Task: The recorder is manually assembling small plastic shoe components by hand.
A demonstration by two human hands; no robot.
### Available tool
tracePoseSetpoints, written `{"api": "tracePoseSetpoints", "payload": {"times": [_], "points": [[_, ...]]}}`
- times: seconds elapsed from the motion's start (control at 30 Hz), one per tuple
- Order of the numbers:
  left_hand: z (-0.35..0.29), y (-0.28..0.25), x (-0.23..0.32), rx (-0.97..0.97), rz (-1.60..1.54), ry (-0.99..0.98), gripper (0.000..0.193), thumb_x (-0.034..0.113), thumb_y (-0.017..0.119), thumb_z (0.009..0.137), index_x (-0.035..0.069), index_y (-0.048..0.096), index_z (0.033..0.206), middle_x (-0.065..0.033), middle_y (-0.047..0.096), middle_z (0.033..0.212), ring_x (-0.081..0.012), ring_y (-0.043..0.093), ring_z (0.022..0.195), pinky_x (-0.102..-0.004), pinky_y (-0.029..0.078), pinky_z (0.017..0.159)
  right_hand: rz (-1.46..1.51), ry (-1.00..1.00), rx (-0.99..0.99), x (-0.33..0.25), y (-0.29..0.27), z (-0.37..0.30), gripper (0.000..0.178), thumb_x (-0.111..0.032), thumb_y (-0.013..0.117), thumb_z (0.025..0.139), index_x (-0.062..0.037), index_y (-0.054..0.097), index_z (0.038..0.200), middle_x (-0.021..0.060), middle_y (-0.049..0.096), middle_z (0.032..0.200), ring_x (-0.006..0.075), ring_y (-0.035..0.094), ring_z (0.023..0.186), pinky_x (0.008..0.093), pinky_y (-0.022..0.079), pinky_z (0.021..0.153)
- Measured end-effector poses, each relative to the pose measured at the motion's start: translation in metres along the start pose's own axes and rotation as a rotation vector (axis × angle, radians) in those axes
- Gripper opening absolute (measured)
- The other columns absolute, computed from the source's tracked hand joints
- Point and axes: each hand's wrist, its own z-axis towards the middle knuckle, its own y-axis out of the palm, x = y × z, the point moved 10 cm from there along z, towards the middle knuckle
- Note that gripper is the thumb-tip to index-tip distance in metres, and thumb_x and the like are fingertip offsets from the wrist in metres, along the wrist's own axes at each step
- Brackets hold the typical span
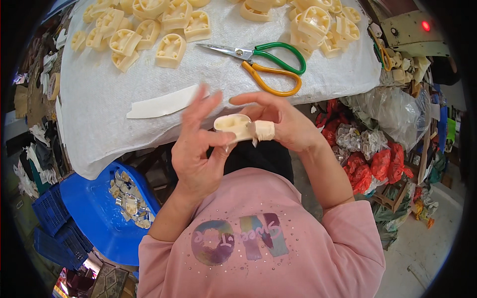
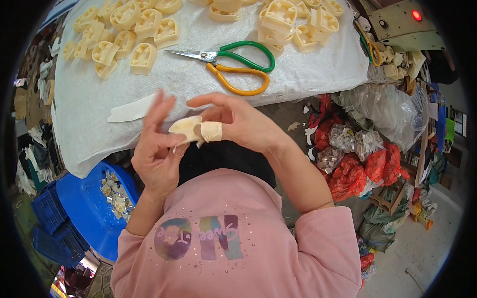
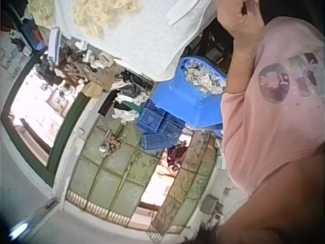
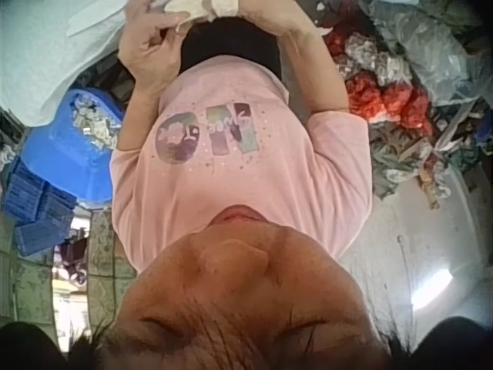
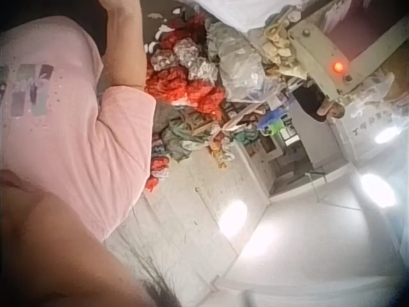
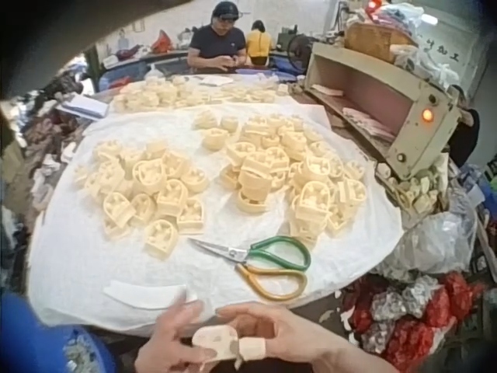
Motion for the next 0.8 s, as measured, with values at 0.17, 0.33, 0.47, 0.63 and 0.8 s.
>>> {"api": "tracePoseSetpoints", "payload": {"times": [0.17,0.33,0.47,0.63,0.8], "points": [[0.003,-0.005,0.005,-0.109,0.060,0.115,0.026,0.021,0.068,0.079,0.012,0.064,0.104,-0.0198,0.037,0.140,-0.0363,0.035,0.129,-0.0409,0.036,0.097,-0.101,-0.253,0.045,-0.024,-0.003,-0.005,0.062,-0.003,0.075,0.068,-0.0002,0.046,0.123,0.0113,0.060,0.106,0.0170,0.059,0.096,0.0307,0.048,0.088],[-0.016,0.019,-0.051,-0.166,-0.628,-0.426,0.075,0.047,0.042,0.091,0.004,0.013,0.145,-0.0168,0.032,0.140,-0.0259,0.041,0.124,-0.0371,0.039,0.095,-0.515,-0.606,0.121,-0.045,0.008,-0.016,0.072,-0.007,0.077,0.063,-0.0028,0.045,0.127,0.0117,0.060,0.109,0.0216,0.061,0.101,0.0334,0.047,0.091],[-0.026,0.053,-0.045,-0.170,-1.105,-0.722,0.067,0.041,0.043,0.091,0.006,0.017,0.143,-0.0191,0.036,0.136,-0.0286,0.056,0.103,-0.0381,0.051,0.081,-0.631,-0.651,0.150,-0.040,0.015,-0.018,0.076,-0.012,0.078,0.059,-0.0081,0.046,0.128,0.0110,0.061,0.110,0.0257,0.061,0.102,0.0349,0.047,0.088],[-0.030,0.048,-0.051,-0.043,-1.000,-0.761,0.058,0.031,0.043,0.089,0.007,0.023,0.139,-0.0165,0.045,0.124,-0.0230,0.057,0.093,-0.0362,0.051,0.078,-0.614,-0.590,0.144,-0.030,0.016,-0.010,0.079,-0.012,0.078,0.060,-0.0084,0.044,0.130,0.0106,0.061,0.111,0.0259,0.060,0.104,0.0359,0.045,0.092],[-0.032,0.043,-0.054,-0.062,-0.895,-0.832,0.056,0.029,0.045,0.089,0.006,0.027,0.137,-0.0122,0.049,0.113,-0.0194,0.055,0.095,-0.0337,0.050,0.079,-0.512,-0.545,0.110,-0.020,0.011,-0.008,0.080,-0.012,0.078,0.061,-0.0088,0.042,0.132,0.0097,0.060,0.113,0.0248,0.058,0.106,0.0351,0.044,0.093]]}}
